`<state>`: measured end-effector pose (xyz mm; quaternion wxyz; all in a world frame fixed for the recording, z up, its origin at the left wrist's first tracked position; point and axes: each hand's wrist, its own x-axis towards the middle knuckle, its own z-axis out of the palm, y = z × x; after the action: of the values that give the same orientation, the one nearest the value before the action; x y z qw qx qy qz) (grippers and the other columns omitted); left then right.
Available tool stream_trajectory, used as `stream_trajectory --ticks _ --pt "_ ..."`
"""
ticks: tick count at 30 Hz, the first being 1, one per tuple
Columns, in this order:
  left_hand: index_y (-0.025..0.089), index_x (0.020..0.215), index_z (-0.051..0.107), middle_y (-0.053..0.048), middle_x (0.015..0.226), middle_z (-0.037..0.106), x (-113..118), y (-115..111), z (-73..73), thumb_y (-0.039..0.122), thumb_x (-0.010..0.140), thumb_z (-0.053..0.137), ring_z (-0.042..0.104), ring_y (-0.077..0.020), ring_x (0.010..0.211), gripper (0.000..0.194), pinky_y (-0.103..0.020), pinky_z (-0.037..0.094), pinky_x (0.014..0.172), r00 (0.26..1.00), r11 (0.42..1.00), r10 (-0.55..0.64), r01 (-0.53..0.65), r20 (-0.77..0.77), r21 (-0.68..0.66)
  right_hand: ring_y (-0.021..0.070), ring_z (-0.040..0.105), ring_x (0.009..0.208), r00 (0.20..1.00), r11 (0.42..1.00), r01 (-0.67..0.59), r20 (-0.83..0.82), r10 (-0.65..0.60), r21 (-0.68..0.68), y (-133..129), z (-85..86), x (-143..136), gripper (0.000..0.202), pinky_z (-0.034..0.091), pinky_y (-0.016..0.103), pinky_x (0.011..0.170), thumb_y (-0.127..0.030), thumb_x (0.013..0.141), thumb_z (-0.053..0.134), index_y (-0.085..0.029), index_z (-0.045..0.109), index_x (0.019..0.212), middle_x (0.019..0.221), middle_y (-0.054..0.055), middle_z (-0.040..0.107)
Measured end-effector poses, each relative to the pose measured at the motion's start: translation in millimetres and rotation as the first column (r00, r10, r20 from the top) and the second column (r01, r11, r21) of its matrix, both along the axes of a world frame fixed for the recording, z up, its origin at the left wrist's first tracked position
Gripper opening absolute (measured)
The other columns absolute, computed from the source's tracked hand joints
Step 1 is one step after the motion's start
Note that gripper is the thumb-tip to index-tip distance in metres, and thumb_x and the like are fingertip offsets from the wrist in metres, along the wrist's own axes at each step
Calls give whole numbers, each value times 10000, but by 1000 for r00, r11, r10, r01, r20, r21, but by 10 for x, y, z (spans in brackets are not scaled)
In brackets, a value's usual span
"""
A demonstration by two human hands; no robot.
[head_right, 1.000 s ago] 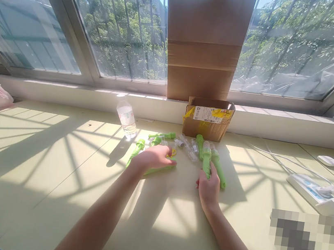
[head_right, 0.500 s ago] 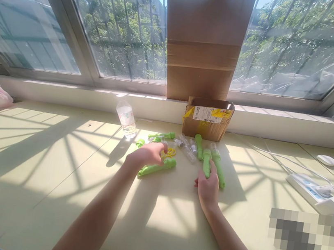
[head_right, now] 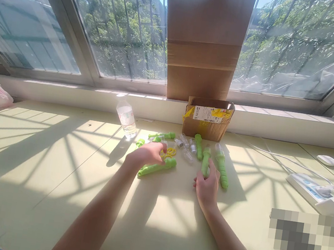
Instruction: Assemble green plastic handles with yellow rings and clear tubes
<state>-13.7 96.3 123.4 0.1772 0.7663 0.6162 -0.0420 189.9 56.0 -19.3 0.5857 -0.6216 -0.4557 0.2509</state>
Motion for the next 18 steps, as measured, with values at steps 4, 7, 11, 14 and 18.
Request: stream_trajectory --ticks 4,7,11,14,18 --pt "219 1117 596 -70 1026 658 4 8 -6 313 685 612 632 -220 866 442 -251 465 639 1000 1000 -1 1 -14 0 100 546 515 1000 997 20 -19 -22 -71 -20 63 -33 575 446 250 350 -361 798 535 -223 494 1354 1296 177 455" --pt "220 1112 597 -66 1012 659 7 8 -8 330 688 610 632 -216 860 438 -249 463 631 1000 1000 -4 4 -21 -2 53 452 421 997 997 47 59 -43 -66 -58 108 -49 514 421 260 328 -377 823 518 -242 529 1319 1287 168 454" --pt "224 1108 593 -61 1016 659 10 3 -8 343 702 603 631 -209 859 423 -247 462 632 1000 1000 -1 1 -26 -2 47 429 425 989 990 112 102 -104 -84 -108 157 -56 469 460 283 388 -395 854 485 -268 544 1302 1274 149 446" --pt "219 1106 592 -64 1012 656 8 9 -11 348 709 599 631 -210 860 417 -248 460 620 1000 1000 4 -4 -28 -3 75 496 494 982 978 182 58 -177 -97 -120 184 -60 504 499 290 438 -382 837 512 -259 506 1326 1271 158 409" --pt "214 1099 596 -67 990 655 -1 34 -30 373 712 598 630 -216 856 418 -251 455 600 1000 1000 5 -5 -30 -5 144 575 642 978 976 204 -28 -206 -80 -124 203 -85 574 503 258 404 -341 800 550 -202 439 1345 1201 173 401"
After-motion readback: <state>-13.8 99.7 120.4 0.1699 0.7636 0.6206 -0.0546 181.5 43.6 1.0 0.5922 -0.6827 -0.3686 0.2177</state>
